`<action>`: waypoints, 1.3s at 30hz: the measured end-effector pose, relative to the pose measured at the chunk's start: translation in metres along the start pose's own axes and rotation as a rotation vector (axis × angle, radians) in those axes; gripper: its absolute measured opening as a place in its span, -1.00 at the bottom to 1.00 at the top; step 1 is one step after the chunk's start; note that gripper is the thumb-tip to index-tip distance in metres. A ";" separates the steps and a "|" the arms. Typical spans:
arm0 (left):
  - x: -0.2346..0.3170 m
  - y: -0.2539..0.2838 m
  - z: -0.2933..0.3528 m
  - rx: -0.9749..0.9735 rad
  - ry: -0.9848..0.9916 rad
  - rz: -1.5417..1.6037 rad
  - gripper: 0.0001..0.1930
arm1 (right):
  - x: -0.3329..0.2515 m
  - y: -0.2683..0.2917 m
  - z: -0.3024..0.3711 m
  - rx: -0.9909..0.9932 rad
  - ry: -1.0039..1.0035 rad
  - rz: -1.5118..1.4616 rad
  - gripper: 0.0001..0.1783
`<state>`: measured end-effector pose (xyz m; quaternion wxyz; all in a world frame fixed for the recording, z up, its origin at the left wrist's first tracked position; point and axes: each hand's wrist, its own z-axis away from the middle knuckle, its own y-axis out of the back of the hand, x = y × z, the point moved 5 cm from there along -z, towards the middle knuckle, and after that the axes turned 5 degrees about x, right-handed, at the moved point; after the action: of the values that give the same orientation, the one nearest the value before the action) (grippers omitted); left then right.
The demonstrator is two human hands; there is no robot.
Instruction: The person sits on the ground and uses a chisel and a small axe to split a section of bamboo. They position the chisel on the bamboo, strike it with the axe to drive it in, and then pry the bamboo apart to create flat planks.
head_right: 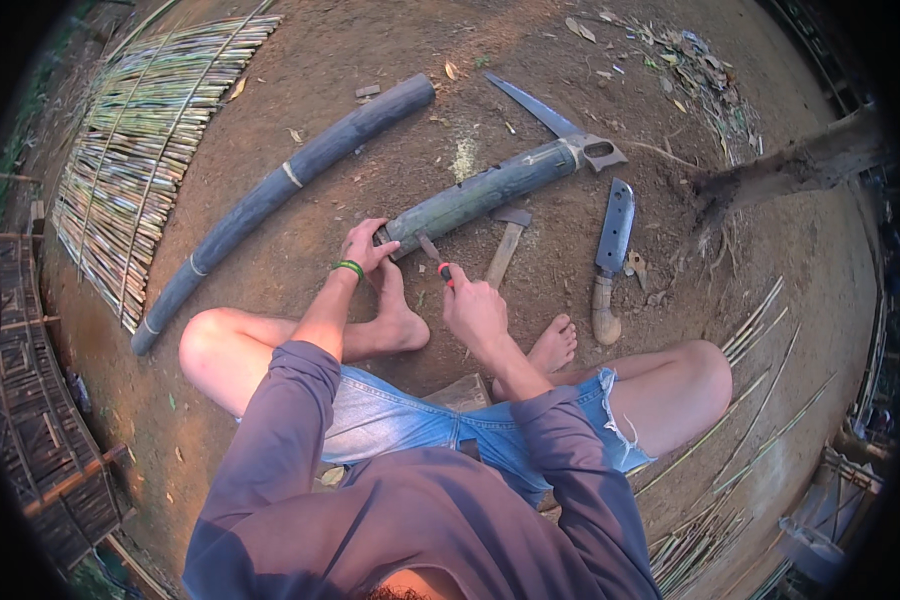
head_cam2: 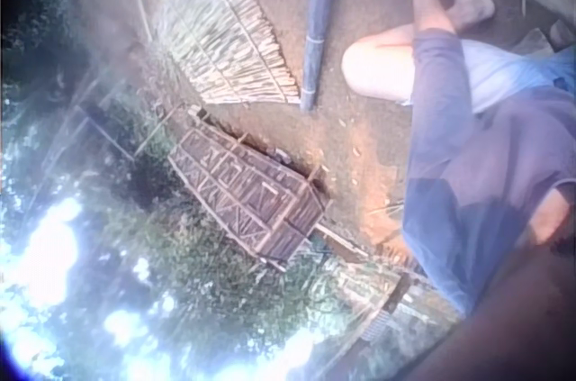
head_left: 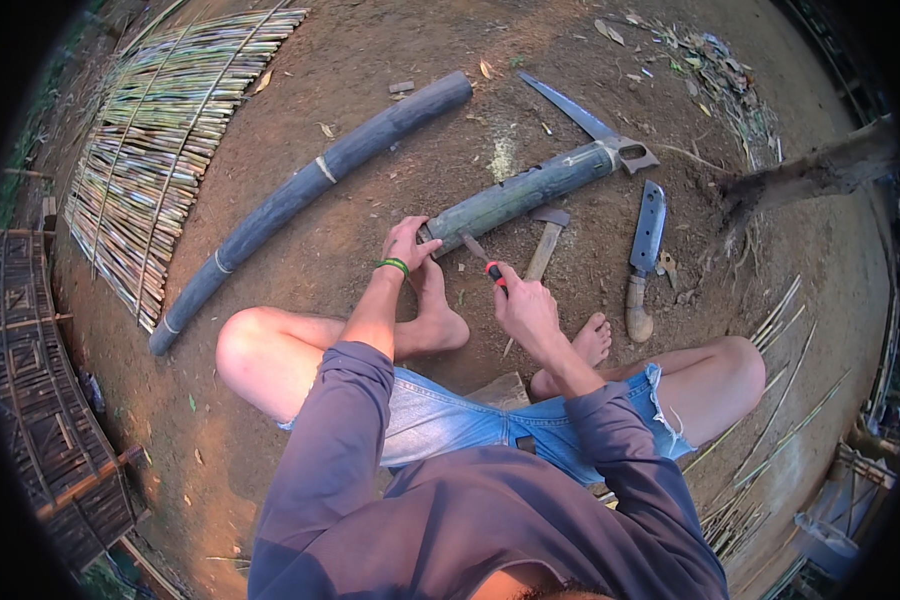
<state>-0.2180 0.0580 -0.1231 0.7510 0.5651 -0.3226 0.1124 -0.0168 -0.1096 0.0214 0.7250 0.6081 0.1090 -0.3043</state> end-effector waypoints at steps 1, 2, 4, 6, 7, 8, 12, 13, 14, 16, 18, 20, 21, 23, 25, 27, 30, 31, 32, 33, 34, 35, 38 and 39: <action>0.001 0.001 0.001 0.001 0.001 0.005 -0.36 | -0.001 -0.001 0.002 -0.003 -0.007 -0.004 -0.57; 0.002 0.001 0.001 0.001 0.003 0.010 -0.37 | -0.001 -0.002 0.004 -0.005 -0.014 -0.008 -0.57; 0.004 0.000 0.001 0.003 0.006 0.020 -0.38 | -0.001 -0.006 0.007 -0.002 -0.013 -0.016 -0.58; 0.003 0.001 0.003 0.023 -0.016 0.012 -0.39 | 0.000 -0.011 0.010 -0.004 -0.024 -0.016 -0.59; 0.003 0.001 0.003 0.032 -0.028 0.009 -0.39 | 0.000 -0.013 0.010 -0.008 -0.037 -0.011 -0.60; 0.002 0.000 0.004 0.038 -0.031 0.017 -0.40 | -0.001 -0.015 0.010 -0.013 -0.050 -0.007 -0.60; 0.005 -0.001 0.005 0.048 -0.025 0.052 -0.37 | -0.010 -0.015 0.005 0.011 -0.055 -0.041 -0.60; 0.003 -0.001 0.005 0.049 -0.016 0.058 -0.35 | -0.013 -0.016 0.002 0.016 -0.050 -0.042 -0.58; -0.001 -0.002 0.007 0.059 0.003 0.023 -0.31 | -0.017 -0.017 -0.002 0.021 -0.045 -0.045 -0.56; -0.008 -0.001 0.011 0.081 0.040 -0.049 -0.22 | -0.030 -0.017 -0.012 0.001 -0.055 0.004 -0.56; 0.040 0.002 0.028 0.272 -0.069 0.059 -0.26 | -0.040 0.000 -0.026 0.144 -0.052 0.011 -0.54; 0.099 0.014 0.059 0.387 -0.207 0.163 -0.29 | -0.058 0.024 -0.031 0.411 0.035 -0.038 -0.51; 0.131 0.021 0.068 0.414 -0.304 0.211 -0.30 | -0.056 0.027 -0.032 0.450 0.020 -0.099 -0.48; 0.137 -0.008 0.081 0.305 -0.273 0.371 -0.38 | -0.064 0.028 -0.036 0.519 0.018 -0.246 -0.42; 0.098 -0.055 0.092 0.120 -0.149 0.525 -0.52 | -0.074 0.016 -0.030 0.446 0.030 -0.531 -0.37; 0.155 -0.026 0.087 0.050 -0.377 0.559 -0.67 | -0.038 0.018 -0.031 0.439 -0.025 -0.941 -0.36; 0.185 0.002 0.097 0.142 -0.585 0.454 -0.80 | 0.032 -0.006 -0.045 0.478 -0.406 -1.187 -0.36; 0.188 0.000 0.098 0.161 -0.613 0.426 -0.80 | 0.075 -0.017 -0.050 0.474 -0.478 -0.625 -0.36; 0.185 0.001 0.097 0.185 -0.579 0.441 -0.76 | 0.091 -0.029 -0.045 0.433 -0.613 -0.401 -0.25; 0.183 0.003 0.096 0.172 -0.568 0.437 -0.76 | 0.102 -0.045 -0.041 0.360 -0.631 -0.289 -0.24; 0.182 0.004 0.095 0.158 -0.555 0.437 -0.75 | 0.115 -0.062 -0.034 0.288 -0.648 -0.172 -0.22; 0.180 0.005 0.094 0.149 -0.541 0.436 -0.74 | 0.126 -0.076 -0.033 0.215 -0.659 -0.055 -0.20; 0.182 0.008 0.090 0.160 -0.563 0.458 -0.72 | 0.145 -0.084 -0.042 0.161 -0.537 0.027 -0.28; 0.183 0.009 0.087 0.171 -0.576 0.453 -0.71 | 0.153 -0.081 -0.048 0.191 -0.537 0.061 -0.32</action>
<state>-0.1138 -0.0551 0.0096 0.5358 0.5485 -0.6268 0.1386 0.0683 -0.1173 -0.1366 0.6760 0.5745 -0.1342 -0.4415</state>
